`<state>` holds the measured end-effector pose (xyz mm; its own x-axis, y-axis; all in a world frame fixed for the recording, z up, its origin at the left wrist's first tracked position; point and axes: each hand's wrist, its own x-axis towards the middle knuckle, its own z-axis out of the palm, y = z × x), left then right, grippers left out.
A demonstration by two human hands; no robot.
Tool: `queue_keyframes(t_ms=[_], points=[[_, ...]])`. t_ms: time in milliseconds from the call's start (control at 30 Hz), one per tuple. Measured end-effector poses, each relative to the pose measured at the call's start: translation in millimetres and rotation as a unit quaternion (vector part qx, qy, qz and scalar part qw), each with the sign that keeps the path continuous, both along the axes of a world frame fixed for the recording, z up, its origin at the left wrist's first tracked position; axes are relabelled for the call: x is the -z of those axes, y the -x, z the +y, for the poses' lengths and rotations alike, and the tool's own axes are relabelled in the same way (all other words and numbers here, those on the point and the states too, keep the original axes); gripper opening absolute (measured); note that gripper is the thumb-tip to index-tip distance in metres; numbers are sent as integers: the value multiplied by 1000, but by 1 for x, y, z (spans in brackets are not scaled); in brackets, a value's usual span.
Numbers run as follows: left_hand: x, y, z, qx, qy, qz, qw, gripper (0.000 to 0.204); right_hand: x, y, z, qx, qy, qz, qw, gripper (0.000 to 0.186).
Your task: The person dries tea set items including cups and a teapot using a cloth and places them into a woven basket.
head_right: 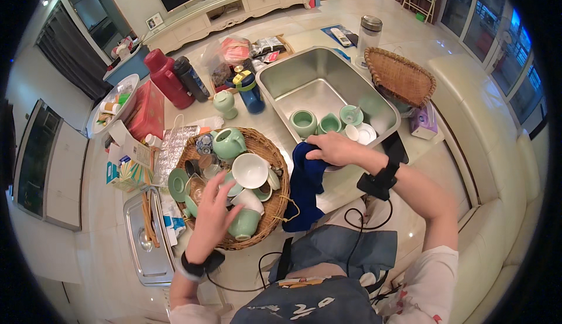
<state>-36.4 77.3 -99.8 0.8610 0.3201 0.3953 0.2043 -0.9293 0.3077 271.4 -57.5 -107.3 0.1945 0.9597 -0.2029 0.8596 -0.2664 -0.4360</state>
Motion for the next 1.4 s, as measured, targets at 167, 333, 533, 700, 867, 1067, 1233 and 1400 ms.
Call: queue_keyframes(t_ms=[167, 333, 533, 700, 867, 1067, 1233, 1400], points=[[1, -55, -3, -45, -81, 111, 990, 89, -18, 41, -9, 64, -273, 6, 960, 25], [4, -74, -3, -99, -129, 226, 960, 91, -24, 79, -23, 85, -374, 60, 921, 27], [-10, -46, 39, 35, 280, 31, 959, 68, -1, 85, -31, 99, -458, 205, 860, 34], [15, -23, 33, 87, 720, -50, 687, 65, 12, 126, -2, -22, -558, 93, 824, 37], [45, -19, -9, 23, 614, -145, 775, 68, 8, 162, 28, -26, -529, 53, 847, 45], [45, -7, -4, -21, 343, -94, 934, 77, 11, 142, 46, 69, -483, 314, 815, 16], [16, -7, 3, -24, 475, -161, 865, 81, -32, 127, 63, -13, -475, 302, 826, 25], [16, 13, 19, -49, 693, -311, 649, 62, -24, 79, 78, -103, -385, 130, 908, 38]])
